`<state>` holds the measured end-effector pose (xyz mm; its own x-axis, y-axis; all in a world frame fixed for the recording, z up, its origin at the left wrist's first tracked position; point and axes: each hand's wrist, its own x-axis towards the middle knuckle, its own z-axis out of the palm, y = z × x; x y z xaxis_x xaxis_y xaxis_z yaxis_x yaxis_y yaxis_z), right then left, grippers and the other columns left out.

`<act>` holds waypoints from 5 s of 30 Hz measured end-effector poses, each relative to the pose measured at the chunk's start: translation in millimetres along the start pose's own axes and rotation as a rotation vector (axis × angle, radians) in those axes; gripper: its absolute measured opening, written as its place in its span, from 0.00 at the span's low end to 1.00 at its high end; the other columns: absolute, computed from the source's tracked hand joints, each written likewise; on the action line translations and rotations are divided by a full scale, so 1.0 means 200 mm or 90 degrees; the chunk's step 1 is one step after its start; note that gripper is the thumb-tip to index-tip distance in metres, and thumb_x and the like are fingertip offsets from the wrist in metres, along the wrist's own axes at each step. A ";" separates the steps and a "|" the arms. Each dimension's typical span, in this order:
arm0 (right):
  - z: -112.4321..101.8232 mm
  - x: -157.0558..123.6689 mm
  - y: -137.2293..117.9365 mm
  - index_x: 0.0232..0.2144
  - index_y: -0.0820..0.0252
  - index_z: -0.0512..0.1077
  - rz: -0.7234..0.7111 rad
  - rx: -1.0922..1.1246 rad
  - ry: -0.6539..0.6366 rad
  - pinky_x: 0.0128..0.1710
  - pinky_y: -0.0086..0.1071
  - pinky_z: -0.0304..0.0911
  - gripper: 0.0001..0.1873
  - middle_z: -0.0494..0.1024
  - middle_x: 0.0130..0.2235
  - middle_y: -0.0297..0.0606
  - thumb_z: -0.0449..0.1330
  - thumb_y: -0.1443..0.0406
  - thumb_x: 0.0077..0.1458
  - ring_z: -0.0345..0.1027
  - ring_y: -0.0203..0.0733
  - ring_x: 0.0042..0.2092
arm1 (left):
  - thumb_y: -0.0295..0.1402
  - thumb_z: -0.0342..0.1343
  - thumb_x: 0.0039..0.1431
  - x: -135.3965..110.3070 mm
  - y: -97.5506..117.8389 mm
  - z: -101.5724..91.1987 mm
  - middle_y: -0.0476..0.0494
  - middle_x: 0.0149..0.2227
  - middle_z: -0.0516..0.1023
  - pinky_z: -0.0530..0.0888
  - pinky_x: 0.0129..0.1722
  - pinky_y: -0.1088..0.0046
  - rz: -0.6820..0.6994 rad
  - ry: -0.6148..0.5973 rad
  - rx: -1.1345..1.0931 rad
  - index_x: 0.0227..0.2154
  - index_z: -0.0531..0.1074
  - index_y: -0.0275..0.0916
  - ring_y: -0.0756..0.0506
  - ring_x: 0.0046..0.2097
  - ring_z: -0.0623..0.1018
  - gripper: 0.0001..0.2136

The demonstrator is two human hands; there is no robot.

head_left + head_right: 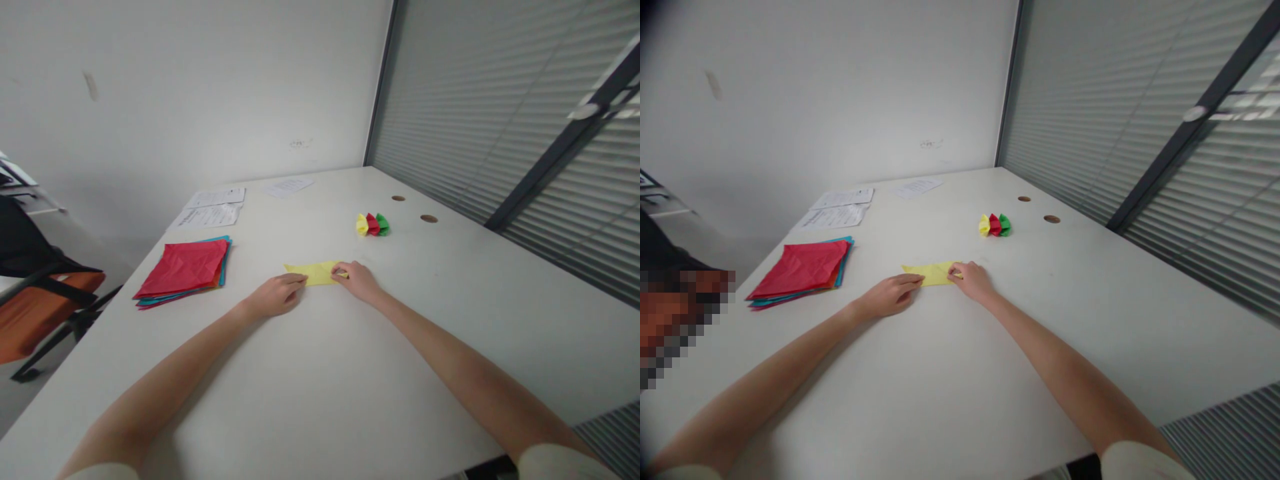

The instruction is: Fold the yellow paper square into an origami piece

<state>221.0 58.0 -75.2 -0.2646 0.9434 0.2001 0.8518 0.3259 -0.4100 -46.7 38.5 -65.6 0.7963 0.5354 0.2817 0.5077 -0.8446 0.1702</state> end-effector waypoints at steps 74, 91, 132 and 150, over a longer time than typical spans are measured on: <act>0.00 0.01 -0.02 0.34 0.52 0.77 0.085 0.014 0.017 0.43 0.38 0.57 0.07 0.80 0.34 0.36 0.63 0.59 0.53 0.69 0.44 0.40 | 0.54 0.42 0.63 0.04 0.34 0.02 0.31 0.45 0.71 0.67 0.47 0.57 -0.172 -0.032 0.174 0.51 0.67 0.33 0.37 0.46 0.69 0.28; -0.01 0.00 -0.05 0.34 0.53 0.77 0.088 0.010 0.025 0.42 0.37 0.55 0.06 0.80 0.35 0.36 0.63 0.59 0.53 0.69 0.44 0.39 | 0.58 0.43 0.60 0.09 0.38 0.05 0.30 0.43 0.71 0.68 0.48 0.58 -0.222 -0.023 0.161 0.46 0.70 0.30 0.36 0.48 0.69 0.32; 0.00 -0.01 -0.02 0.36 0.52 0.77 0.080 0.007 0.014 0.44 0.39 0.55 0.08 0.81 0.35 0.37 0.59 0.60 0.57 0.68 0.47 0.42 | 0.56 0.44 0.59 0.11 0.38 0.03 0.30 0.60 0.63 0.67 0.50 0.52 -0.217 -0.053 0.163 0.55 0.63 0.35 0.32 0.52 0.68 0.31; -0.01 0.01 -0.01 0.33 0.55 0.77 0.084 -0.006 0.006 0.40 0.34 0.57 0.09 0.81 0.34 0.36 0.59 0.58 0.56 0.72 0.42 0.36 | 0.57 0.43 0.59 0.10 0.37 0.02 0.33 0.62 0.61 0.66 0.52 0.54 -0.225 -0.068 0.151 0.56 0.62 0.37 0.34 0.54 0.67 0.32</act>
<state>219.3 59.3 -72.7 -0.1459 0.9773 0.1539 0.8833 0.1987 -0.4247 9.1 -12.9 -51.5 0.5826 0.7999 0.1442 0.8071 -0.5902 0.0135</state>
